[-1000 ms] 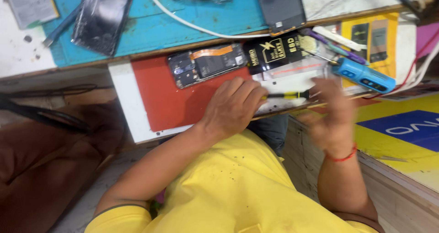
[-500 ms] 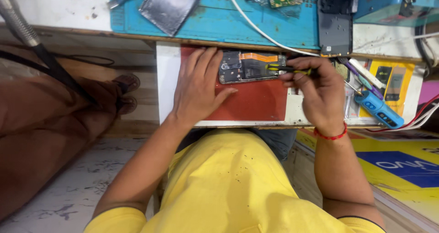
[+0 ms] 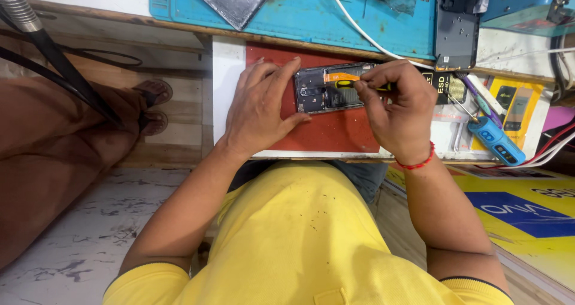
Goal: The person disassembles a red smartphone by prying off the back cover and removing the battery. They use a screwdriver to unscrew internal components and a metal tool to disconnect the battery connector. The person handles the phone, battery, and tools on a cluttered workbench.
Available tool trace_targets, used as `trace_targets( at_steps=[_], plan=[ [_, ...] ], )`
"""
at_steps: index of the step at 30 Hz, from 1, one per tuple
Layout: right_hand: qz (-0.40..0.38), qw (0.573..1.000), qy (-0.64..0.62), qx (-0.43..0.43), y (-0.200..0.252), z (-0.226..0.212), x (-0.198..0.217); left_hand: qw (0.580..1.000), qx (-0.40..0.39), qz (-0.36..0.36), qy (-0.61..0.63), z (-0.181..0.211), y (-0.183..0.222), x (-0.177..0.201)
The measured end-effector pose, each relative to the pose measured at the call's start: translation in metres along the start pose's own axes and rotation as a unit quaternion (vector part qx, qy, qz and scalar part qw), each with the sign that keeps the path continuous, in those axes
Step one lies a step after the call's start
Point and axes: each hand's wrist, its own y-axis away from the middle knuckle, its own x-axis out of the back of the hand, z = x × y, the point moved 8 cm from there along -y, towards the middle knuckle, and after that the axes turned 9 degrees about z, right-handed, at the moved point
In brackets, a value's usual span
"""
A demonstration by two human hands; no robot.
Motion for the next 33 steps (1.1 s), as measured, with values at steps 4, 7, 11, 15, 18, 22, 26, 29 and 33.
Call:
trace_targets(
  at_steps=[4, 7, 11, 15, 18, 22, 26, 29, 33],
  plan=[
    [-0.013, 0.999, 0.022, 0.034, -0.011, -0.013, -0.012, 1.0, -0.01, 0.01, 0.002, 0.0, 0.0, 0.002],
    [-0.023, 0.998, 0.028, 0.047, -0.013, -0.018, -0.014, 1.0, -0.017, 0.014, 0.0, -0.001, 0.001, 0.002],
    [-0.036, 0.997, 0.035, 0.051, -0.014, -0.019, -0.014, 1.0, -0.002, 0.007, 0.004, -0.004, 0.002, -0.001],
    [-0.039, 0.996, 0.046, 0.058, -0.014, -0.021, -0.015, 1.0, -0.004, 0.009, 0.0, -0.004, 0.002, -0.001],
    [-0.039, 0.996, 0.048, 0.061, -0.014, -0.022, -0.016, 1.0, -0.004, 0.008, 0.002, -0.004, 0.002, -0.001],
    [-0.042, 0.995, 0.049, 0.078, -0.014, -0.025, -0.018, 1.0, -0.004, 0.005, -0.002, -0.003, 0.001, -0.001],
    [-0.043, 0.994, 0.054, 0.079, -0.014, -0.025, -0.018, 1.0, -0.001, 0.006, 0.0, -0.004, 0.001, -0.001],
    [-0.051, 0.993, 0.06, 0.09, -0.017, -0.032, -0.02, 1.0, -0.004, 0.006, 0.0, -0.003, 0.001, 0.0],
    [-0.091, 0.975, 0.16, 0.122, -0.032, -0.053, -0.029, 1.0, -0.002, 0.015, 0.009, -0.004, 0.002, 0.002]
  ],
)
